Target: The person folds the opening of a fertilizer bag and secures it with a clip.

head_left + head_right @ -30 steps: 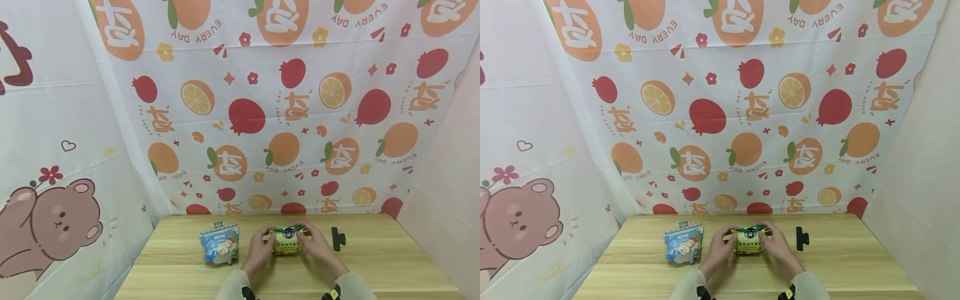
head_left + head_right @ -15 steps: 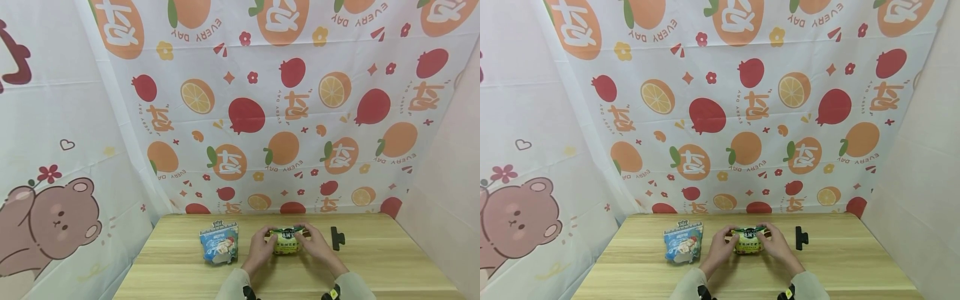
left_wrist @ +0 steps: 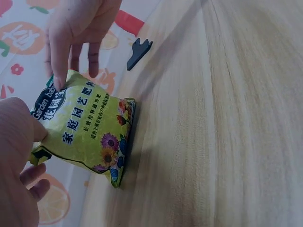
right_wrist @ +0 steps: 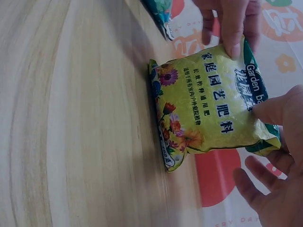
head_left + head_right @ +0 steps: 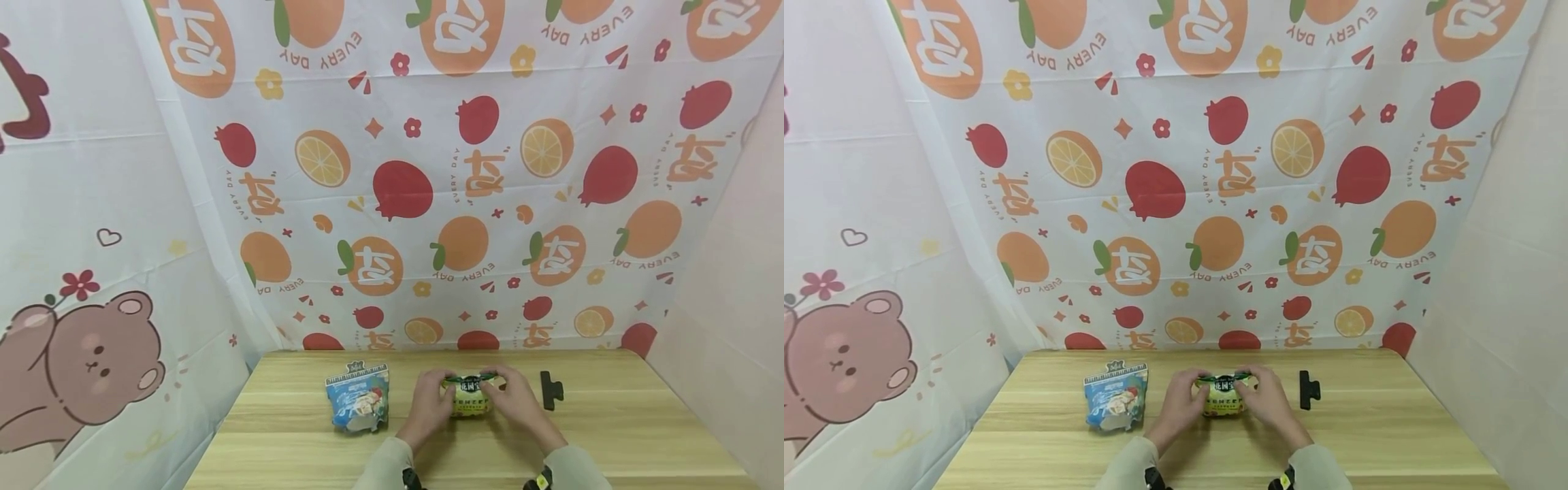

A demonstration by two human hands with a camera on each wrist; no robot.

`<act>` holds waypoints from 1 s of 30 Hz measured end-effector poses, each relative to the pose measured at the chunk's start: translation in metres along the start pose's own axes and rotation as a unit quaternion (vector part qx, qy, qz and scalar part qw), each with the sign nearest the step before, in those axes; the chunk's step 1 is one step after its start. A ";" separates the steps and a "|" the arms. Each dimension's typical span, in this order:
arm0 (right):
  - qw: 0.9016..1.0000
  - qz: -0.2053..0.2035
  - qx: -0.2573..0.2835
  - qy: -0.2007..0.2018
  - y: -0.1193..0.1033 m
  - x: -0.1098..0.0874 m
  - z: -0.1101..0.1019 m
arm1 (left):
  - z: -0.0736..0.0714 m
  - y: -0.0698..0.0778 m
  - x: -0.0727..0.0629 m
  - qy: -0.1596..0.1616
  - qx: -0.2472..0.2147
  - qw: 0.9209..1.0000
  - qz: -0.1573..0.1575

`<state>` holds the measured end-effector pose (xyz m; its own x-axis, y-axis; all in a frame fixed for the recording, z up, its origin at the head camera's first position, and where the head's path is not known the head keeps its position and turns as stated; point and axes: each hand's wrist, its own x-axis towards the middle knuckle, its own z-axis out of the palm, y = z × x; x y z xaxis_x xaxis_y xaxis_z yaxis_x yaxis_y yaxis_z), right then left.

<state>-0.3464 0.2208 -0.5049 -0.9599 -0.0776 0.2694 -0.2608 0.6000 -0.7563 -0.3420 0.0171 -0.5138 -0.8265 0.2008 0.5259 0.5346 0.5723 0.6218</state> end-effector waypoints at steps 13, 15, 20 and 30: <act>0.963 -0.228 -0.119 0.086 -0.011 -0.001 0.014 | 0.001 0.008 0.001 -0.012 0.076 0.994 0.073; 0.963 -0.231 -0.116 0.076 -0.013 -0.001 0.015 | 0.002 0.009 0.001 -0.010 0.079 0.994 0.080; 0.979 -0.180 -0.091 0.033 -0.018 -0.002 0.015 | 0.004 0.010 0.001 -0.005 0.087 0.993 0.086; 0.986 -0.148 -0.074 0.021 -0.017 -0.003 0.017 | 0.008 0.012 0.000 -0.004 0.089 0.992 0.087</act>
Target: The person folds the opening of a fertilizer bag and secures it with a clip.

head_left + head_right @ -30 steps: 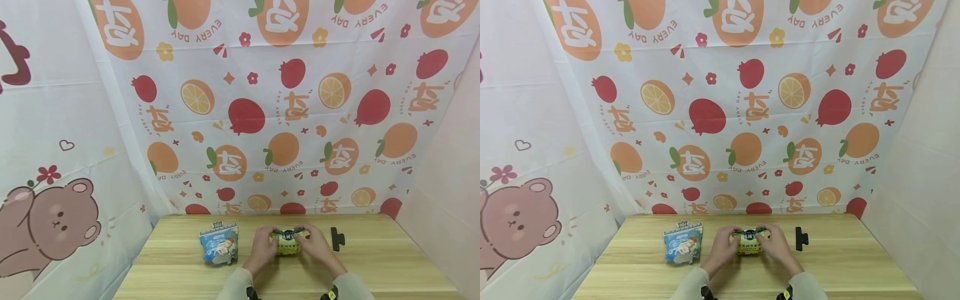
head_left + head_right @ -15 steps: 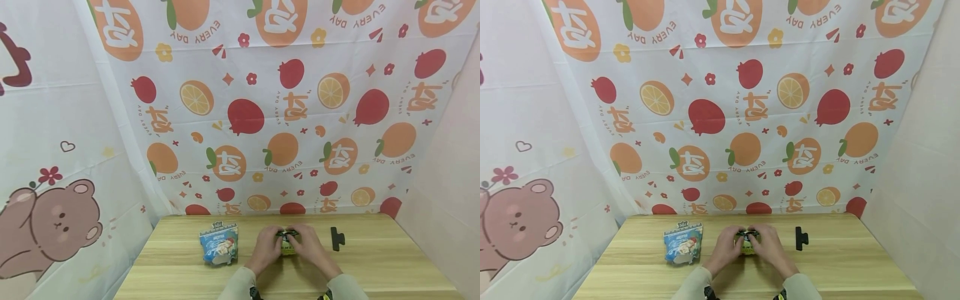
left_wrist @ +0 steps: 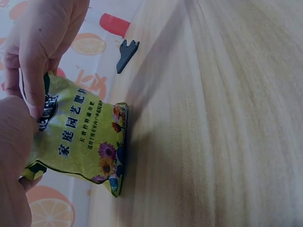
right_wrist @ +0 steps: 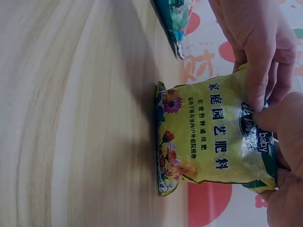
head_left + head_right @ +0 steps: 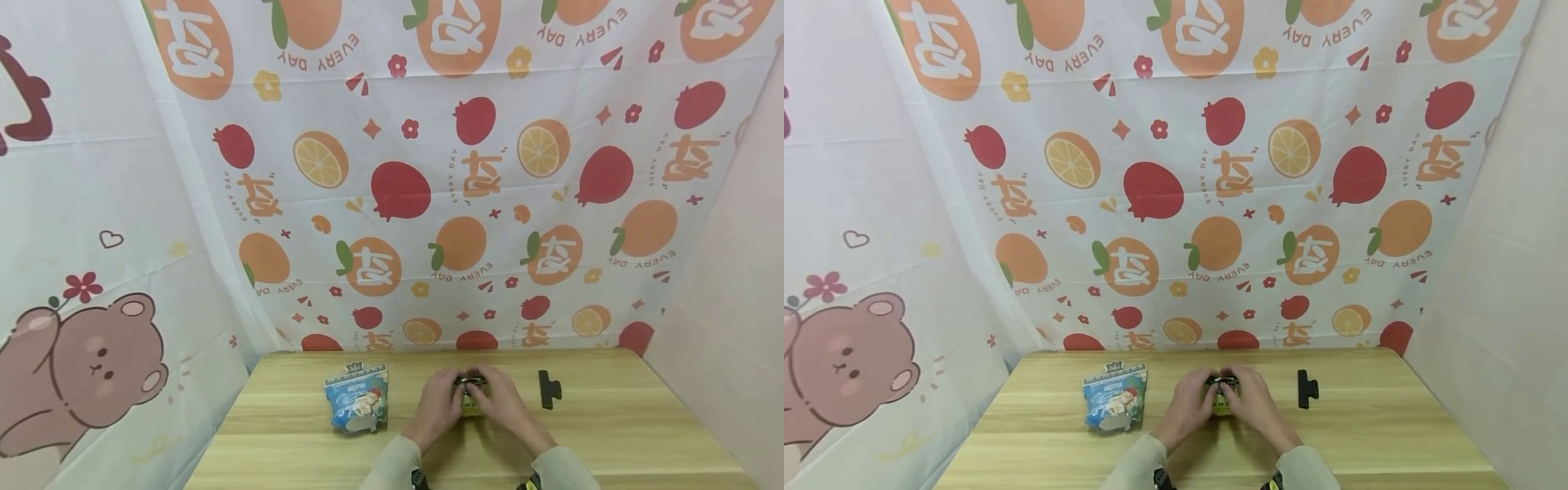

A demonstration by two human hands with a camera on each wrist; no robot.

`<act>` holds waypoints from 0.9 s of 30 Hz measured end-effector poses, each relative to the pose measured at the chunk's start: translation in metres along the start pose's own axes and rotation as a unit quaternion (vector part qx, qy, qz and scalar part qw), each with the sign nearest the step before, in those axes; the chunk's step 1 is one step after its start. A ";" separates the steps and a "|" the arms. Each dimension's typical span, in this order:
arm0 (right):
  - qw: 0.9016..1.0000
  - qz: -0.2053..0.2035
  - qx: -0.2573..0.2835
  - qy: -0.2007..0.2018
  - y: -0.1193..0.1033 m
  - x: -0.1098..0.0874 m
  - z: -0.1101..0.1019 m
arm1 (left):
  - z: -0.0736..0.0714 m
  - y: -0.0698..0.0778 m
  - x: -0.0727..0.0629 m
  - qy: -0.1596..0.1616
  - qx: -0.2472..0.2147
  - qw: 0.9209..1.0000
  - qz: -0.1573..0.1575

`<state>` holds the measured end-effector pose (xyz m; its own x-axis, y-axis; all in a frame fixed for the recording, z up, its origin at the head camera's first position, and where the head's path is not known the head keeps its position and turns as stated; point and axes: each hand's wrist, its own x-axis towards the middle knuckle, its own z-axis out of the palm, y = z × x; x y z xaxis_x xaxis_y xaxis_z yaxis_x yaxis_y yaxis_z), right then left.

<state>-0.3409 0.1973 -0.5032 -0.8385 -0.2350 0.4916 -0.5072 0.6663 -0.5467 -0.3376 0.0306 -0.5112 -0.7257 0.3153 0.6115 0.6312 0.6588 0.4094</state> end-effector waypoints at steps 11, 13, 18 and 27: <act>0.999 0.022 0.012 0.021 0.001 -0.002 0.006 | 0.003 -0.003 0.003 -0.009 0.009 1.000 -0.008; 0.999 0.032 0.016 0.022 0.001 -0.002 0.006 | 0.003 -0.002 0.004 -0.005 0.015 1.000 0.001; 0.999 0.040 0.020 0.021 0.003 -0.002 0.006 | 0.004 -0.001 0.004 0.003 0.025 1.000 0.006; 0.998 0.032 0.020 0.042 0.000 -0.004 0.006 | 0.008 -0.003 0.003 0.019 0.041 0.999 0.017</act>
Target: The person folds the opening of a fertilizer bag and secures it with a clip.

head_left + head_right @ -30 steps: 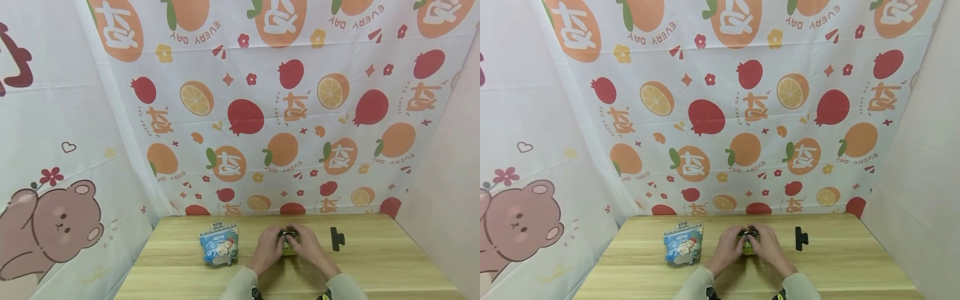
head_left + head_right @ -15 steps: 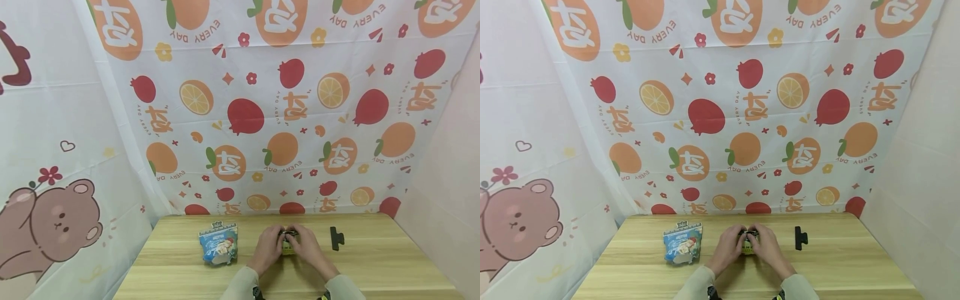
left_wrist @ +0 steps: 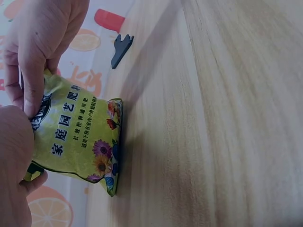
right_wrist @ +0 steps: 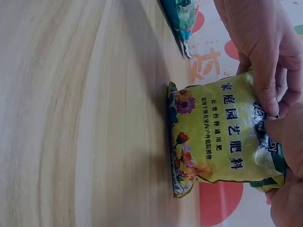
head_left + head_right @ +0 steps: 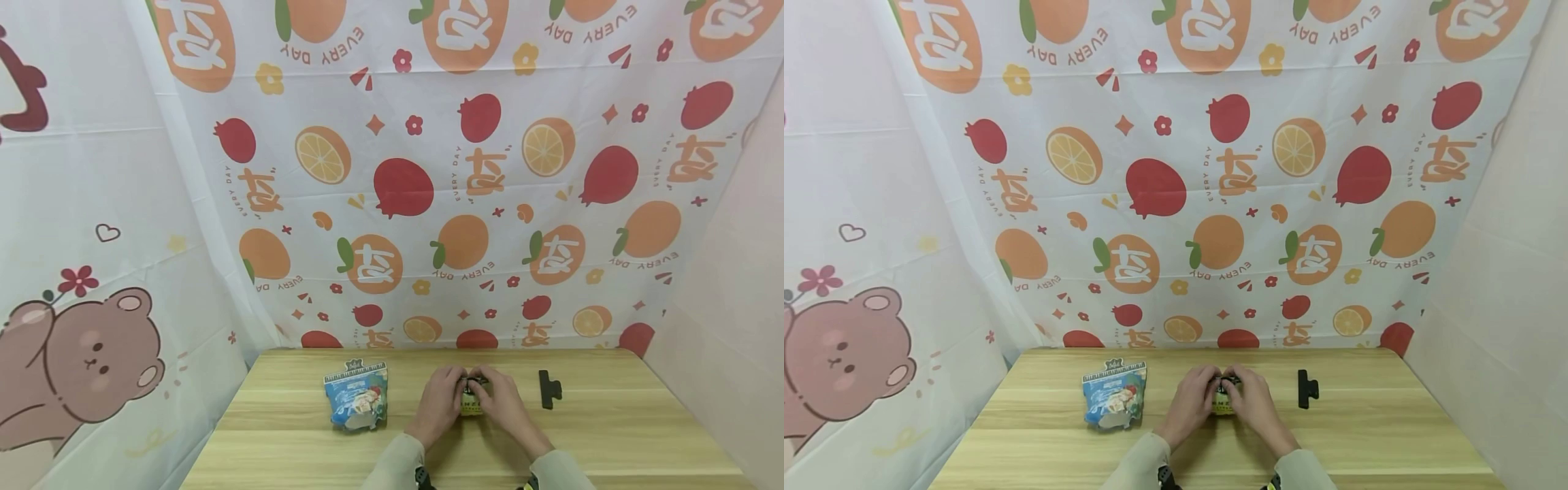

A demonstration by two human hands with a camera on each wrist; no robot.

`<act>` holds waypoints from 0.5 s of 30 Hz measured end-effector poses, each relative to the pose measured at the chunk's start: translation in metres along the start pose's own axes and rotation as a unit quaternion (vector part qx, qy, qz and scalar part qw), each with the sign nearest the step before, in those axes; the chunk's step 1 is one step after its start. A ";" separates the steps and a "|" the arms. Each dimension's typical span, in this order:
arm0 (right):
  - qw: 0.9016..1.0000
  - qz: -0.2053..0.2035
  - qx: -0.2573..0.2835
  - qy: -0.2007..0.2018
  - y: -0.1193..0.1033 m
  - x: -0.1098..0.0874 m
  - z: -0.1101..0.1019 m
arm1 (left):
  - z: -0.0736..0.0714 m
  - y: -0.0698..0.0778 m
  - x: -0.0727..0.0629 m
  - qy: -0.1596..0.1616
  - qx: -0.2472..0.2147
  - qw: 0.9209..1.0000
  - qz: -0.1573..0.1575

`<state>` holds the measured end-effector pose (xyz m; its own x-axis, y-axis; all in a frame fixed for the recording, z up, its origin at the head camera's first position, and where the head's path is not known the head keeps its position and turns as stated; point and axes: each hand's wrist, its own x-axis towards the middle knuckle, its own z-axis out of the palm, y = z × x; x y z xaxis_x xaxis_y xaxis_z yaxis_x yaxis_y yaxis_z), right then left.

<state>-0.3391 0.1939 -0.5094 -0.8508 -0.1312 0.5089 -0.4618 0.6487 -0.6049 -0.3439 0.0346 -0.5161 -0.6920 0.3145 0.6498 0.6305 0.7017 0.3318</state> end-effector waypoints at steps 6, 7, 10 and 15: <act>1.000 0.001 0.009 0.012 0.000 -0.001 0.000 | 0.003 -0.001 0.001 0.005 -0.002 1.000 -0.006; 1.000 -0.002 0.009 0.015 0.000 -0.001 0.000 | 0.003 0.000 0.002 0.004 -0.003 1.000 -0.009; 1.000 -0.009 0.014 0.019 0.001 0.001 0.000 | 0.003 0.001 0.003 -0.001 -0.006 1.000 -0.021; 1.000 -0.004 0.020 0.018 0.003 0.001 0.000 | 0.003 0.003 0.005 -0.020 -0.012 0.998 -0.055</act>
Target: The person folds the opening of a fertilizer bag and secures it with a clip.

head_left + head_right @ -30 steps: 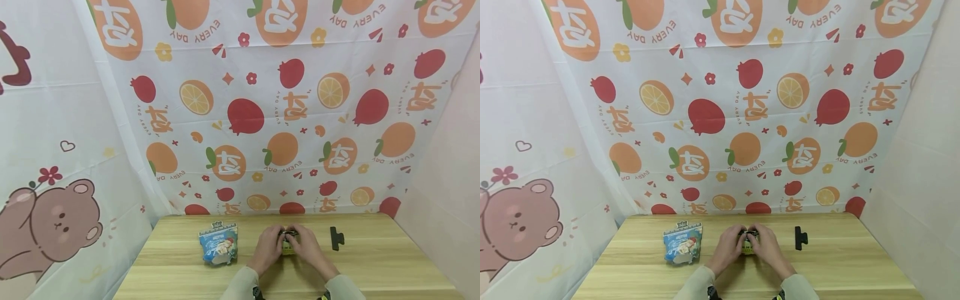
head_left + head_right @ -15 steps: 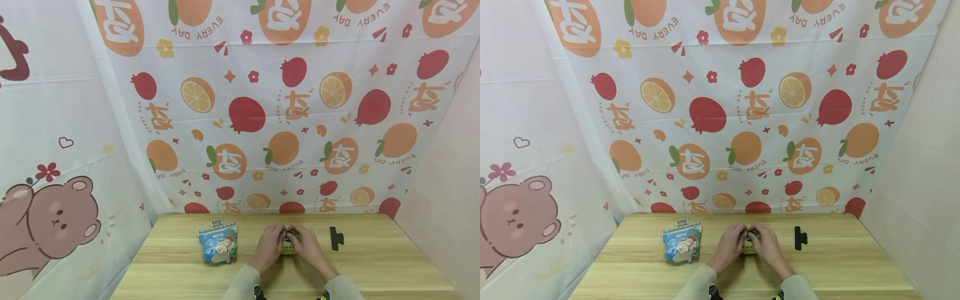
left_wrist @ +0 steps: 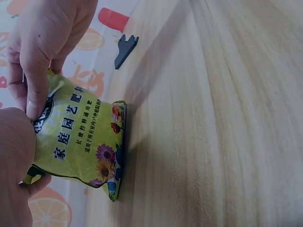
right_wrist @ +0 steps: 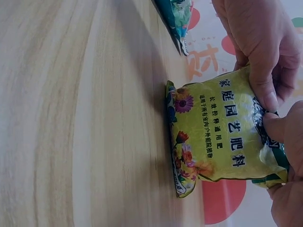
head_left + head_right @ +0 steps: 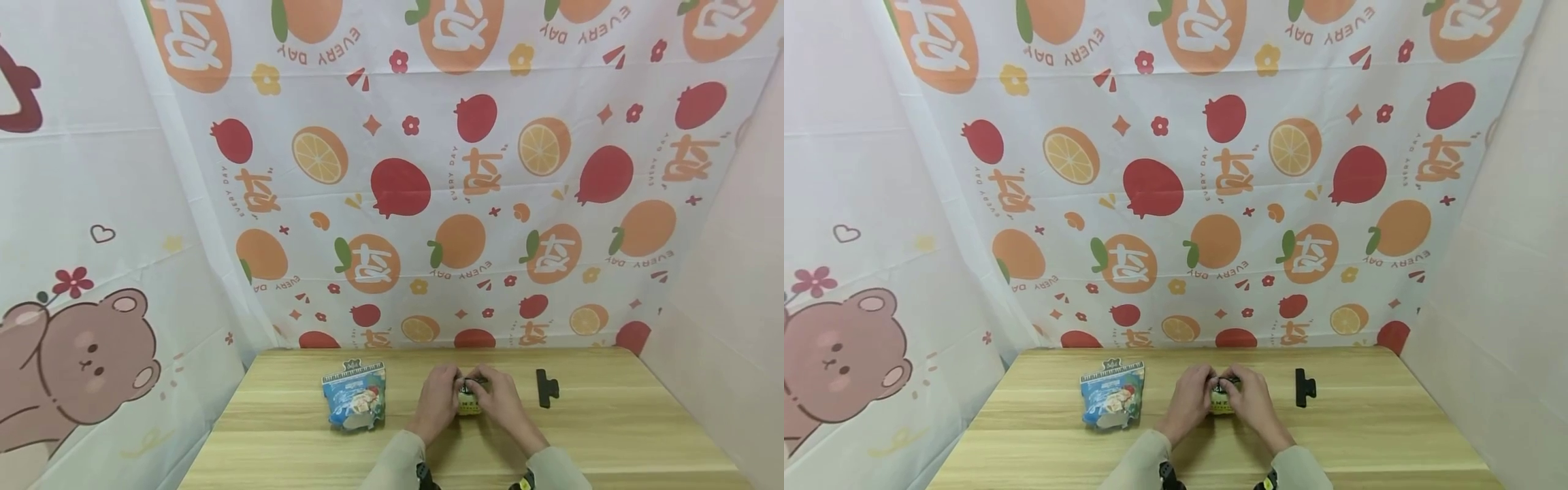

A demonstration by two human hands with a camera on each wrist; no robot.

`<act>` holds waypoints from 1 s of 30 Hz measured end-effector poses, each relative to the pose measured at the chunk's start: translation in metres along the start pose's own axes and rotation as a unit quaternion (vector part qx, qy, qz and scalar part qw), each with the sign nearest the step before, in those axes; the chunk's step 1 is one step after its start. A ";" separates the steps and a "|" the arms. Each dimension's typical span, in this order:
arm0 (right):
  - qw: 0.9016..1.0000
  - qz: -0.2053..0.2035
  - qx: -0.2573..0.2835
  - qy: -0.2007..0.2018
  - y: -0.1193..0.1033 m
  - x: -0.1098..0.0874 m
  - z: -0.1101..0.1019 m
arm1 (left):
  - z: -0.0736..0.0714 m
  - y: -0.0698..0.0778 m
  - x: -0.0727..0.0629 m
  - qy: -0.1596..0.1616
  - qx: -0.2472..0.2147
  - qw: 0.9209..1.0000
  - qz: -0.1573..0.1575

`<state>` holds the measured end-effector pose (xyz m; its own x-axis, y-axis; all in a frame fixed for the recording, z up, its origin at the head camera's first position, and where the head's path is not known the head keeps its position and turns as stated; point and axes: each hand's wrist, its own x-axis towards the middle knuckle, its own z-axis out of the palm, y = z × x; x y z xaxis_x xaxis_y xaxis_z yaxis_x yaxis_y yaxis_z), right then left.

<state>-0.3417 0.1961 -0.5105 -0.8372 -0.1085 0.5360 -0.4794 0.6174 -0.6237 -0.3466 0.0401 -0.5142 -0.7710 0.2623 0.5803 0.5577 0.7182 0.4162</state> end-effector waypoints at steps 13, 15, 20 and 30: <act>1.000 0.008 -0.009 0.018 0.004 0.002 -0.001 | -0.004 0.000 0.001 -0.011 -0.031 0.999 -0.038; 1.000 0.015 -0.005 0.015 0.004 0.003 -0.002 | -0.004 0.000 0.001 -0.010 -0.039 0.998 -0.045; 0.999 0.034 0.005 0.014 0.004 0.004 -0.003 | -0.005 -0.002 0.001 0.022 -0.045 0.998 -0.034; 0.999 0.047 0.012 0.019 0.009 -0.001 -0.001 | -0.006 -0.008 -0.003 0.057 -0.127 0.987 -0.084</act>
<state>-0.3452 0.2028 -0.5160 -0.8689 -0.0210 0.4945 -0.4049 0.6048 -0.6858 -0.3467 0.0296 -0.5156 -0.8280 0.0690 0.5564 0.4947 0.5570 0.6671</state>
